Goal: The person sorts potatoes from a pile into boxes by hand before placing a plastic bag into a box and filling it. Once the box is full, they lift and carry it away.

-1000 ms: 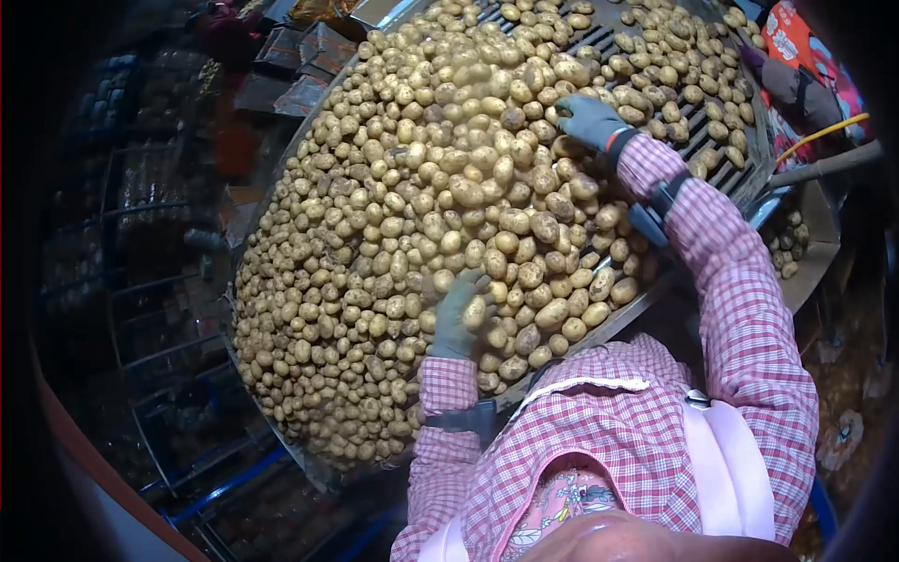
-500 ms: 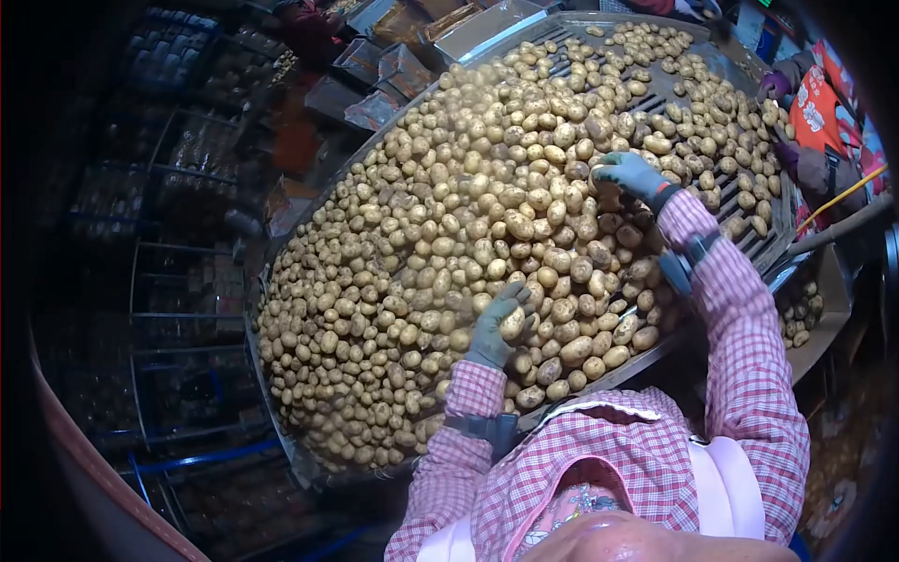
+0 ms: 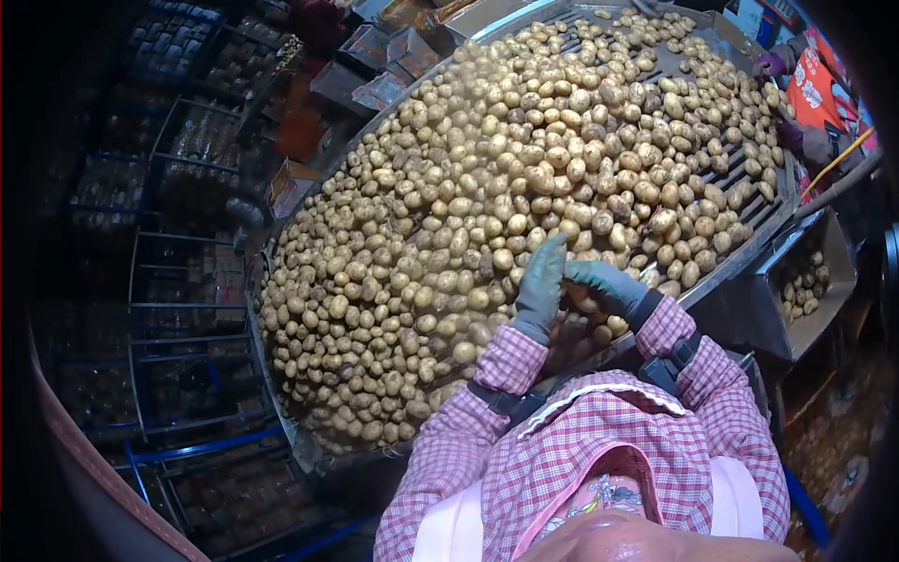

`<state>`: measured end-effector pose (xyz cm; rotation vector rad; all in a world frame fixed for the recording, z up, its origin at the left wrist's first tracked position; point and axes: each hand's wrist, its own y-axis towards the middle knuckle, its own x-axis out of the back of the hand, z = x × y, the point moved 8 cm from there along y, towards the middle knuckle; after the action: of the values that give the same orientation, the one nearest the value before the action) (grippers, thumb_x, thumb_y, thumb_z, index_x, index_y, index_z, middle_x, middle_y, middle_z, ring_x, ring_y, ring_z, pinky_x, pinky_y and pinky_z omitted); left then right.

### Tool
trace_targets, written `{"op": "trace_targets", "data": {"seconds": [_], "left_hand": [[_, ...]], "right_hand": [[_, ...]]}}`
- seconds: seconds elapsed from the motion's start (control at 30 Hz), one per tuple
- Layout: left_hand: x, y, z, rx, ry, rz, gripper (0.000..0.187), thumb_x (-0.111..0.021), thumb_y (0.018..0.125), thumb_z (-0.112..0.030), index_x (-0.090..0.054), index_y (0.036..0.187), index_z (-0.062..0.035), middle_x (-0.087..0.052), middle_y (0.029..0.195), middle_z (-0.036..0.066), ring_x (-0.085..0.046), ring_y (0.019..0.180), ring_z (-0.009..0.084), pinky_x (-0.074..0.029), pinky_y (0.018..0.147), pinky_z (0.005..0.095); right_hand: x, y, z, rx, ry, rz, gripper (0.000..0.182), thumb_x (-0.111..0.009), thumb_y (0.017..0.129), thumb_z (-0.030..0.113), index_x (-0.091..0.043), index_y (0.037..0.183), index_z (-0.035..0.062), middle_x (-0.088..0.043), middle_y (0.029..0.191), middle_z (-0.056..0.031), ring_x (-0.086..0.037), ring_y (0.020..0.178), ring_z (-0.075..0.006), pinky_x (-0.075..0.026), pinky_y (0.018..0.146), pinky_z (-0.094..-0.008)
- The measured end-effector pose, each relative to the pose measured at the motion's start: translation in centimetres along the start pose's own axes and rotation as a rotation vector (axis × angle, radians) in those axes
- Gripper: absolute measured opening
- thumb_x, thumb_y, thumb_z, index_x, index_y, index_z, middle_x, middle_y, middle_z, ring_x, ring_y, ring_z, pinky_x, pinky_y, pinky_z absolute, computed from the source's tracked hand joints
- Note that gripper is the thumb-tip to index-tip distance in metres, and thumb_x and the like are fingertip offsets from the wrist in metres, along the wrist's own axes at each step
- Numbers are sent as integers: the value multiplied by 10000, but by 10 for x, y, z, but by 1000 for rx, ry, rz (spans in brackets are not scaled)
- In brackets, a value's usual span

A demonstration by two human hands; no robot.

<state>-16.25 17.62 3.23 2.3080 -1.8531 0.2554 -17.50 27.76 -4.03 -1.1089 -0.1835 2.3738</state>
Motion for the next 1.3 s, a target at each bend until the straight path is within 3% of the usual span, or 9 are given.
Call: {"op": "trace_targets", "data": {"seconds": [0.1,0.13,0.2,0.27,0.3,0.4,0.7,1.17,1.3], "left_hand": [[0,-8,31,1,32,145,451,-428,1095,-340,-595,1386,-40,-604,1356,135,-539,1275,207,-401,1115,360],[-1,-9,20,-154,206,173,487,-403,1091,-392,-630,1340,-41,-614,1347,190,-559,1255,342,-386,1118,414],[-16,-13,37,139,-86,279,466,-396,1095,-370,-598,1381,-62,-599,1382,162,-552,1274,302,-383,1134,397],[-30,-27,33,456,-478,294,460,-375,1105,-358,-563,1420,-81,-582,1408,127,-550,1278,257,-385,1146,381],[-35,-33,24,557,-657,281,460,-361,1111,-355,-545,1437,-88,-573,1418,107,-552,1274,235,-389,1150,374],[-14,-12,25,266,-587,230,600,-405,1076,-504,-559,1411,-31,-610,1401,132,-574,1290,264,-417,1123,405],[25,-33,95,631,-493,179,783,-395,1003,-686,-539,1449,-58,-546,1473,165,-532,1334,326,-363,1153,460],[80,-25,95,596,-337,8,749,-381,1033,-629,-501,1454,-21,-522,1473,176,-517,1320,335,-404,1132,475],[124,-22,139,687,-360,-99,625,-495,1021,-542,-578,1376,-34,-620,1334,161,-615,1179,267,-508,1007,407]], "right_hand": [[-22,-14,4,156,-136,9,330,-654,986,304,-702,1090,-5,-708,1012,-58,-622,894,-104,-516,809,-278],[-12,-12,-8,192,-162,-5,329,-651,985,284,-692,1114,-16,-715,1040,-74,-639,899,-126,-521,833,-293],[8,-12,-33,286,-219,-64,328,-651,982,252,-676,1148,-30,-721,1056,-90,-661,881,-156,-540,833,-312],[-24,-29,-36,187,208,12,335,-662,973,254,-669,1158,-26,-717,1031,-89,-676,852,-176,-566,736,-325],[-26,-41,-36,187,250,-66,355,-664,971,271,-664,1186,-11,-713,1012,-85,-681,826,-185,-566,691,-321],[-12,-79,-28,265,356,-218,460,-619,991,353,-614,1306,17,-709,1024,-99,-657,732,-176,-542,628,-297],[83,-227,-56,478,288,-794,480,-643,980,356,-604,1313,11,-710,1090,-135,-706,716,-193,-602,586,-320],[208,-403,-82,579,337,-1306,366,-718,937,271,-628,1222,60,-720,975,-129,-699,653,-269,-583,493,-391],[273,-472,-41,778,230,-1335,144,-644,994,251,-686,938,125,-672,777,-1,-632,607,-134,-508,526,-270]]}}
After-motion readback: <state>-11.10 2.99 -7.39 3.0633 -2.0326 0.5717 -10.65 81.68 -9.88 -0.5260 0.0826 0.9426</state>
